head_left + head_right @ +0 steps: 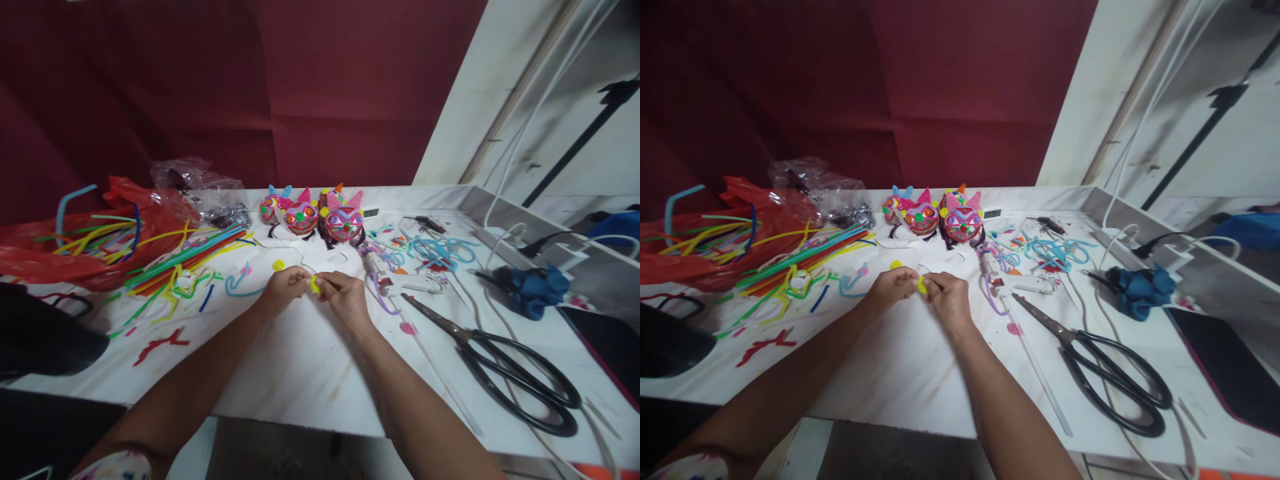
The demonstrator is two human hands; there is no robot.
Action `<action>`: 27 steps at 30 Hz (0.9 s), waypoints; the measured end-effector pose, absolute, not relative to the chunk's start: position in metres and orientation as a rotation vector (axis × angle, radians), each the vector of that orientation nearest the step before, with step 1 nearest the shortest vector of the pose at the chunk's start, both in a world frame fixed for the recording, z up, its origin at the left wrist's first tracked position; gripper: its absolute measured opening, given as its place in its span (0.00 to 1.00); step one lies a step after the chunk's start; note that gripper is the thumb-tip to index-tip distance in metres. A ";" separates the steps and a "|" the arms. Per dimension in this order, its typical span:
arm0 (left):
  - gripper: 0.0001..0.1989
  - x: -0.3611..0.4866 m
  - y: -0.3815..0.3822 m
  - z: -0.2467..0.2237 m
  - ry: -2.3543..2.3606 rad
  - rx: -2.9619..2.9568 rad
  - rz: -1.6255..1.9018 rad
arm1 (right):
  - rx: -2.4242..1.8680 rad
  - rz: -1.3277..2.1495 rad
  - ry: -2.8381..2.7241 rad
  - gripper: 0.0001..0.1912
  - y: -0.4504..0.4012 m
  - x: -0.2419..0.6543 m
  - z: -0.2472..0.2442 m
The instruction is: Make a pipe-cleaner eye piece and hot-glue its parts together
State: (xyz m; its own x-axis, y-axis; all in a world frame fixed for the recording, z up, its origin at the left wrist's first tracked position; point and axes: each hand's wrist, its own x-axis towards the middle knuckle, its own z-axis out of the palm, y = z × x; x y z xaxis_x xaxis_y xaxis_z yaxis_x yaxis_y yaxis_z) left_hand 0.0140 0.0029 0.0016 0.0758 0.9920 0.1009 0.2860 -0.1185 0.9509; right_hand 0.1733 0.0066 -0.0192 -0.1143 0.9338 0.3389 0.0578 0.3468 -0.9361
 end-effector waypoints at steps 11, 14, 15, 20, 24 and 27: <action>0.08 0.015 -0.007 -0.002 1.477 1.917 1.176 | -0.988 1.053 -1.413 0.11 0.005 0.169 -0.017; 0.10 0.017 -0.009 -0.002 1.509 2.098 1.147 | -1.000 1.031 -1.445 0.12 0.005 0.170 -0.018; 0.11 0.017 -0.010 -0.002 1.515 2.135 1.140 | -1.006 1.017 -1.455 0.13 0.006 0.170 -0.018; 0.11 0.019 -0.010 -0.002 1.514 2.065 1.132 | -1.019 1.010 -1.462 0.13 0.006 0.169 -0.021; 0.12 0.020 -0.007 -0.002 1.425 1.740 1.096 | -1.009 1.064 -1.419 0.11 0.006 0.167 -0.023; 0.11 0.021 -0.004 -0.002 1.354 1.569 1.094 | -0.963 1.131 -1.374 0.10 0.007 0.167 -0.021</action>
